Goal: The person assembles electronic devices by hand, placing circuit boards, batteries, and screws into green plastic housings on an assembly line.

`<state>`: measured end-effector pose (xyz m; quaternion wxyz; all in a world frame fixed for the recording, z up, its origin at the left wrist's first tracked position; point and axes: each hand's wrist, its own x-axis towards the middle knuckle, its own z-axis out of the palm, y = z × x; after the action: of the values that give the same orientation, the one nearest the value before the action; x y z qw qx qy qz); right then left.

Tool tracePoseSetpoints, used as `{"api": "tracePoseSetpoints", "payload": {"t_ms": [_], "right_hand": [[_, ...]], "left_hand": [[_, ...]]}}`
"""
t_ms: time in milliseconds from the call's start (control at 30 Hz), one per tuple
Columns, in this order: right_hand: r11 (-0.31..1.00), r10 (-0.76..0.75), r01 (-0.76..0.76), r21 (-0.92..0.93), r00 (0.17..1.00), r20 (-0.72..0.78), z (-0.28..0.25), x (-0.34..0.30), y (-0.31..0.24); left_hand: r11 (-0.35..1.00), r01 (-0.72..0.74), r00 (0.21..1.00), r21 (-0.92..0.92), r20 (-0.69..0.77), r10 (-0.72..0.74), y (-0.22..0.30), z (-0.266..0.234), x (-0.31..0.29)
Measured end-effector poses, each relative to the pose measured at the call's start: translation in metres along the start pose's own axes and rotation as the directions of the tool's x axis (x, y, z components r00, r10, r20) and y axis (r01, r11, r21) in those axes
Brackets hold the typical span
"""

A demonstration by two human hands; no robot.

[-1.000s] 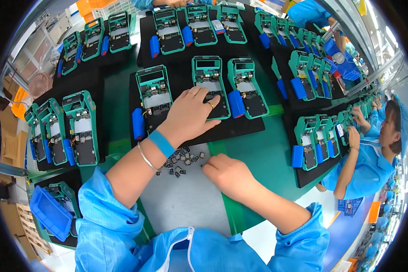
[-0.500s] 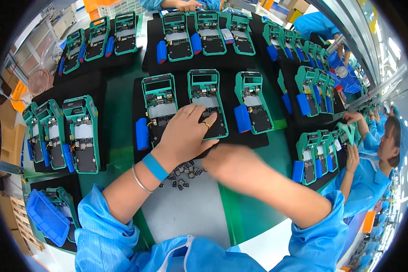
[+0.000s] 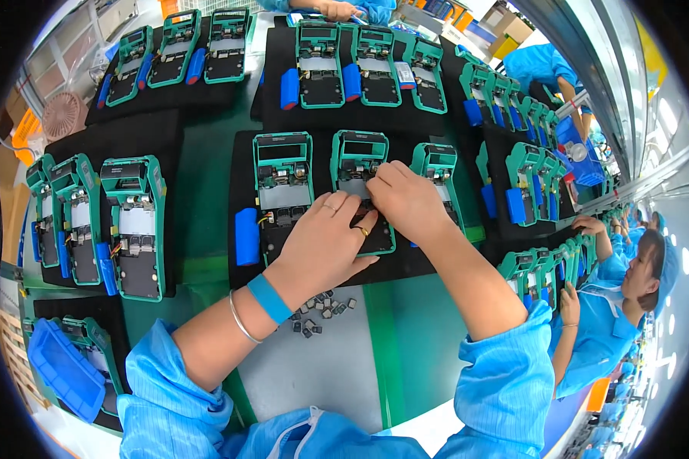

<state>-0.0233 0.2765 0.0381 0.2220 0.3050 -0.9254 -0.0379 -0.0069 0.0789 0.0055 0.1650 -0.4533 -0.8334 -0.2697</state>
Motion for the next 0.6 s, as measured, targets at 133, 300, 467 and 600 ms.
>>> {"api": "tracePoseSetpoints", "payload": {"t_ms": [133,300,467,600], "right_hand": [[0.997,-0.049,0.051,-0.051,0.998,0.040,-0.002,0.003,0.002],[0.990,-0.041,0.057,-0.130,0.991,0.124,-0.006,0.010,0.001],[0.991,-0.007,0.023,-0.132,0.993,0.121,-0.015,0.023,0.002],[0.972,0.036,0.010,-0.233,0.981,0.192,-0.014,0.026,0.001]], "left_hand": [[1.000,0.005,1.000,-0.002,-0.019,-0.005,0.001,0.001,0.000],[1.000,0.003,1.000,-0.017,-0.017,-0.003,0.000,0.001,0.001],[1.000,0.020,1.000,0.006,0.009,-0.020,0.001,0.000,0.000],[1.000,0.028,0.999,0.008,0.033,-0.028,0.002,0.000,0.001]]}}
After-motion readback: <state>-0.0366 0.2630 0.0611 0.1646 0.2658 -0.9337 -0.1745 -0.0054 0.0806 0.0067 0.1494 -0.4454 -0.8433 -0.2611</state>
